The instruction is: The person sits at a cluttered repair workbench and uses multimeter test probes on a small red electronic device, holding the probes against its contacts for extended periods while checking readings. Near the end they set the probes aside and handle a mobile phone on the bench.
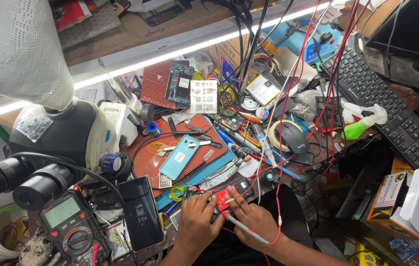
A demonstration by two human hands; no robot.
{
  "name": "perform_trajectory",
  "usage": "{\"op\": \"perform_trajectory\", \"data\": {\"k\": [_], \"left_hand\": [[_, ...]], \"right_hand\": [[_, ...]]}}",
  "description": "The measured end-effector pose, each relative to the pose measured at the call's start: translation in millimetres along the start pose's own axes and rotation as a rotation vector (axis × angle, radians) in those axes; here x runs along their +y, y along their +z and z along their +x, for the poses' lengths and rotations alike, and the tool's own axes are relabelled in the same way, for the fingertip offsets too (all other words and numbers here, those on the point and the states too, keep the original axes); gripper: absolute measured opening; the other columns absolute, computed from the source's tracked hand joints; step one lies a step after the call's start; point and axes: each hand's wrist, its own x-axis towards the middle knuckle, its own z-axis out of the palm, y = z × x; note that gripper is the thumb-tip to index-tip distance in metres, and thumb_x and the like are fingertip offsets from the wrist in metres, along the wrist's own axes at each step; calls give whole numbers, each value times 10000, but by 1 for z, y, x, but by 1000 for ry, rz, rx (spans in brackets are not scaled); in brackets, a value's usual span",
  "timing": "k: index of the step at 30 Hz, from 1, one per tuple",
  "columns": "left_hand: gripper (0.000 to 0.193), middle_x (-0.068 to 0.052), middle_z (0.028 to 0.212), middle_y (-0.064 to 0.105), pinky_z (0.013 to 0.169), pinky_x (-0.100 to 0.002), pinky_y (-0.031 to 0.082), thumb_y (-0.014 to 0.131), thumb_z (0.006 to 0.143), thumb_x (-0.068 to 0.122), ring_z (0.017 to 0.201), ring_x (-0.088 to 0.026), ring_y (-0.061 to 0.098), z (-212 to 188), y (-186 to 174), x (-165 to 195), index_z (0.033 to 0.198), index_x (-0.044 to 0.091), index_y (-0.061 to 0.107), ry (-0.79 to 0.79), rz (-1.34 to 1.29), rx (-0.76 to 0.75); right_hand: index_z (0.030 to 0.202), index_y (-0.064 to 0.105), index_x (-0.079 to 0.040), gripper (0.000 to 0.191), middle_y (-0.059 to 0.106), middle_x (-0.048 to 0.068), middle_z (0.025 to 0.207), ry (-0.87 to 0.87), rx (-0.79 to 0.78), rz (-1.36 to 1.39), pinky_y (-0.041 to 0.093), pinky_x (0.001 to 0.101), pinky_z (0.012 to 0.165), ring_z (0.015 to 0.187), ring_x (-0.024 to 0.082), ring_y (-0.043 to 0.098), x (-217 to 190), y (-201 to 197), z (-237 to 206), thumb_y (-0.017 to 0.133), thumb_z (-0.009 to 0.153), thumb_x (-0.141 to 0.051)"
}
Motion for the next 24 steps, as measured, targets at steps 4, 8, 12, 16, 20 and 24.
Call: {"op": "perform_trajectory", "data": {"k": [4, 8, 12, 16, 20, 24], "left_hand": [[470, -152, 1130, 686, 863, -440, 478, 866, 689, 212, 995, -296, 626, 0, 0, 0, 1063, -34, 722, -6, -4, -9], [468, -152, 1134, 688, 861, -439, 477, 863, 687, 210, 998, -298, 626, -1, -1, 0, 1062, -32, 723, 0, 0, -2], [461, -148, 1136, 690, 856, -435, 476, 862, 692, 204, 998, -293, 627, 0, 0, -1, 1065, -31, 726, -5, -1, -7], [464, -150, 1139, 688, 863, -435, 476, 860, 687, 202, 1003, -293, 628, -1, 0, -1, 1065, -31, 725, 1, 1, -3], [467, -151, 1141, 689, 860, -435, 474, 863, 686, 205, 1006, -292, 628, -2, 1, -1, 1064, -31, 724, 6, 5, -2], [475, -151, 1143, 690, 858, -435, 475, 864, 680, 205, 1001, -291, 624, -3, 1, -2, 1068, -32, 725, -1, 1, -17]], "right_hand": [[1397, 527, 12, 783, 430, 201, 1562, -9, 12, 5, 567, 361, 611, 659, 260, 655, 0, -1, -1, 719, 654, -144], [1391, 530, 7, 773, 432, 194, 1563, -2, 3, 4, 567, 359, 614, 662, 256, 656, -1, -1, 0, 720, 656, -141], [1380, 536, 8, 764, 433, 196, 1561, -11, 21, 7, 567, 360, 612, 668, 255, 658, -1, 0, 0, 725, 655, -140], [1377, 535, 10, 757, 431, 197, 1565, -21, 39, 13, 570, 355, 620, 678, 249, 661, -1, -1, -1, 721, 659, -140], [1376, 538, 12, 763, 425, 192, 1565, 4, -5, 4, 570, 358, 613, 664, 255, 659, -1, -1, 0, 726, 652, -142], [1355, 548, 16, 747, 423, 193, 1566, 3, 4, 1, 569, 359, 614, 672, 254, 662, -2, -1, 0, 730, 649, -146]]}}
